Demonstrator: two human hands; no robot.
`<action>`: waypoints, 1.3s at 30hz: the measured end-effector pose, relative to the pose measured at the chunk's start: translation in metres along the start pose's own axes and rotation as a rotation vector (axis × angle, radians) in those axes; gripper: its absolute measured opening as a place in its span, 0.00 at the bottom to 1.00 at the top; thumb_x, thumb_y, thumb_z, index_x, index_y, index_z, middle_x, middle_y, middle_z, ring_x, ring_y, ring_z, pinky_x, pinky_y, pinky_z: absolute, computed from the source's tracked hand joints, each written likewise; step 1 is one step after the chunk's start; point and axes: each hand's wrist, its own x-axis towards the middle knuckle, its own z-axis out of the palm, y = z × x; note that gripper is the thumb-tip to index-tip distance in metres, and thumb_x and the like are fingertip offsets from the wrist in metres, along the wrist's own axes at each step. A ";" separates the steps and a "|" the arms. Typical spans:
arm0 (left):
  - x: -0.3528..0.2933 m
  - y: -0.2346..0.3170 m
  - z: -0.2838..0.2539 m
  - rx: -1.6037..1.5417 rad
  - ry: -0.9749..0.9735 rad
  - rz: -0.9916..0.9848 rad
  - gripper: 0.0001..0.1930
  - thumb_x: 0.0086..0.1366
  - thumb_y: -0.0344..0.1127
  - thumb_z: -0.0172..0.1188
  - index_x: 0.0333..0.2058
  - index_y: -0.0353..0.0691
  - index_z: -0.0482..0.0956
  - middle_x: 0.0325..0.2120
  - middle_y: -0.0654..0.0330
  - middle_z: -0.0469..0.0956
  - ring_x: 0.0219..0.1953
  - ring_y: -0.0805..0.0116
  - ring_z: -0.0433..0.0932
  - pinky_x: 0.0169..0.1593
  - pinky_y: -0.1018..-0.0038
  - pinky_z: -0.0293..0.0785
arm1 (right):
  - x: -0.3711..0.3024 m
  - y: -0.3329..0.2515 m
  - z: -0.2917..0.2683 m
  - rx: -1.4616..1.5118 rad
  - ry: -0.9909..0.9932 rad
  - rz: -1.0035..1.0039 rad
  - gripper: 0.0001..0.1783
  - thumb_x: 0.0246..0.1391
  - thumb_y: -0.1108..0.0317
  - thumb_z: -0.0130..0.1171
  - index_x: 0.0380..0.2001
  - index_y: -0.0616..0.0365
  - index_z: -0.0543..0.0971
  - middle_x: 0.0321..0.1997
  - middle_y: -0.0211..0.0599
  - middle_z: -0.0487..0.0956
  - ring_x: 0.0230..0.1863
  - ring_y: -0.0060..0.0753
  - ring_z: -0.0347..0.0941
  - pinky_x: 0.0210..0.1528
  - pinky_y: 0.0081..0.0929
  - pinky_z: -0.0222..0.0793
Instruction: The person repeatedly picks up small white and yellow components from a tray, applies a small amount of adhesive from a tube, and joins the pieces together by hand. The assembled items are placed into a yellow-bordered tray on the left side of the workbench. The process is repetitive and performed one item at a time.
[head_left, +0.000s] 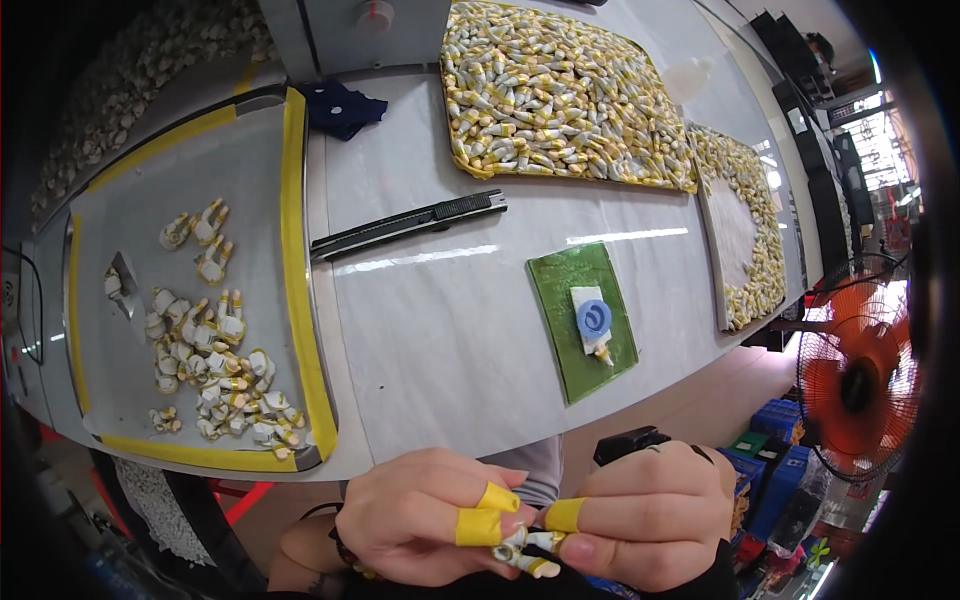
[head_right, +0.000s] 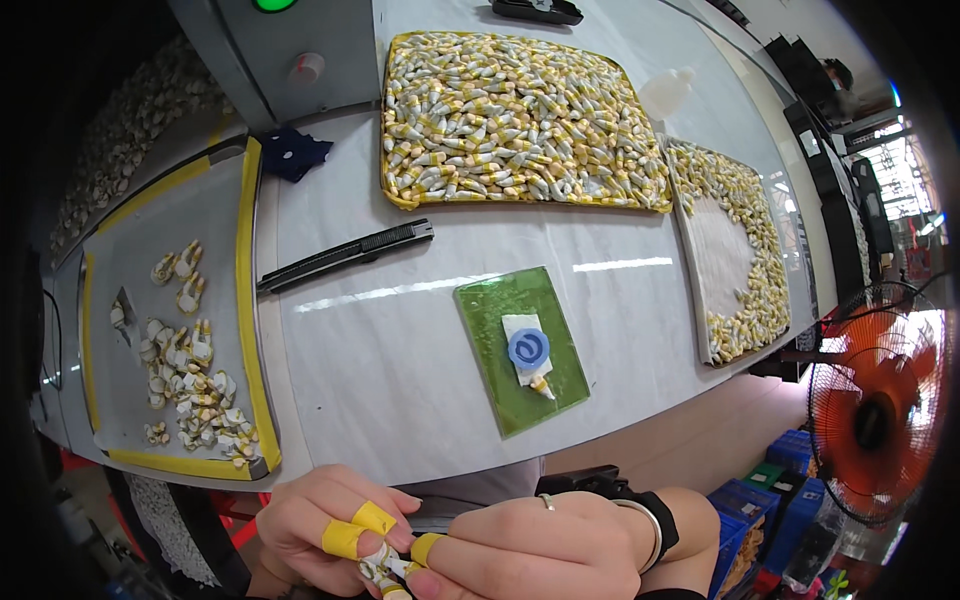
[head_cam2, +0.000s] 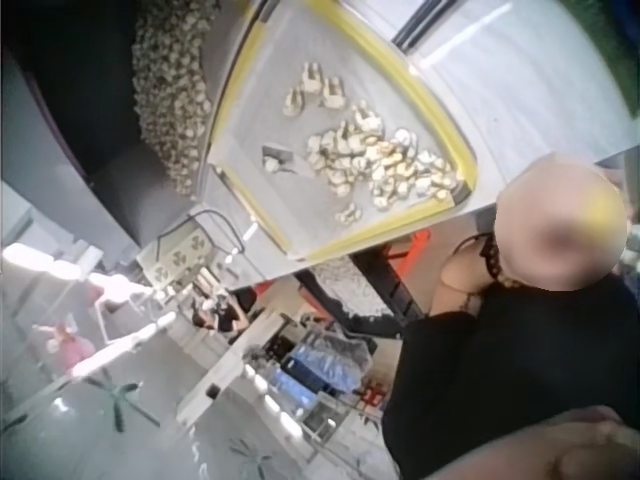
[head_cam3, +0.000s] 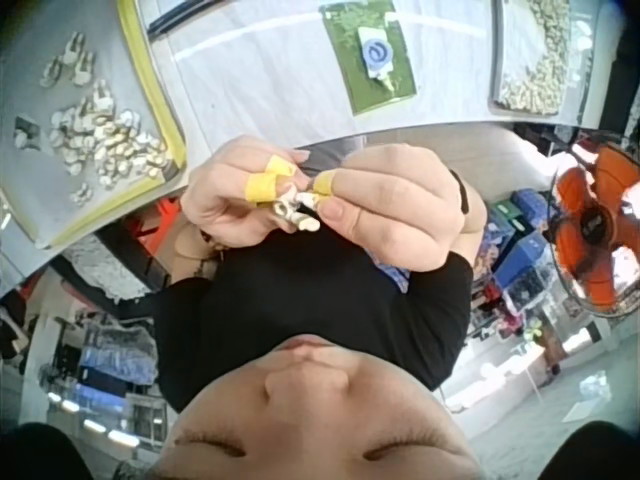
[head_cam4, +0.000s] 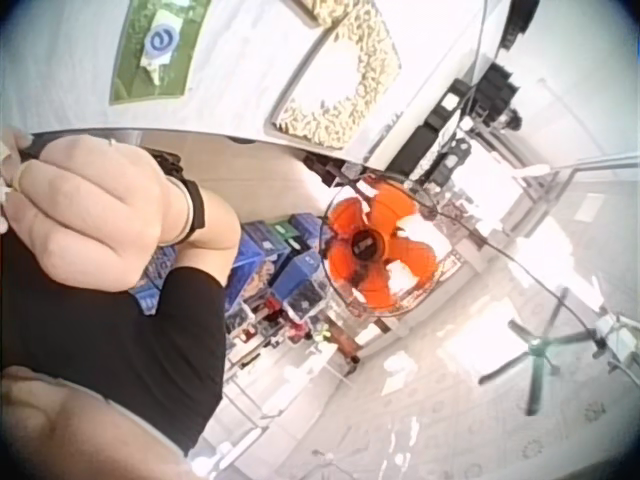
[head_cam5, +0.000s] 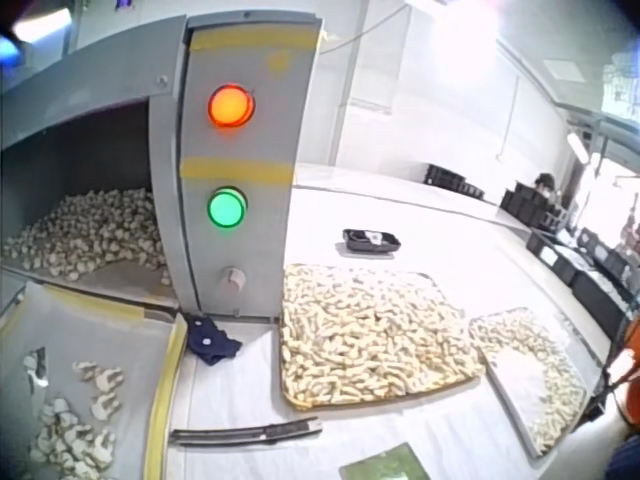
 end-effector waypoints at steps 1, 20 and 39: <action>0.000 0.001 0.000 0.016 -0.002 0.000 0.19 0.48 0.27 0.70 0.40 0.35 0.76 0.35 0.57 0.79 0.36 0.61 0.77 0.48 0.63 0.77 | 0.000 -0.001 0.000 -0.001 0.003 -0.001 0.08 0.40 0.79 0.63 0.28 0.63 0.76 0.29 0.40 0.78 0.26 0.30 0.74 0.26 0.21 0.72; 0.015 0.019 -0.007 0.504 -0.035 0.294 0.10 0.51 0.26 0.63 0.33 0.34 0.75 0.29 0.50 0.78 0.31 0.52 0.79 0.36 0.64 0.79 | 0.013 0.008 -0.002 0.311 -0.090 0.109 0.07 0.43 0.80 0.61 0.29 0.67 0.76 0.33 0.48 0.78 0.29 0.39 0.76 0.29 0.27 0.74; 0.008 0.023 0.004 -0.335 0.205 -0.394 0.16 0.52 0.33 0.69 0.35 0.30 0.76 0.28 0.48 0.79 0.28 0.60 0.79 0.33 0.71 0.76 | 0.009 0.009 0.015 0.430 0.220 0.393 0.09 0.35 0.69 0.73 0.23 0.56 0.83 0.24 0.30 0.71 0.23 0.28 0.68 0.23 0.23 0.61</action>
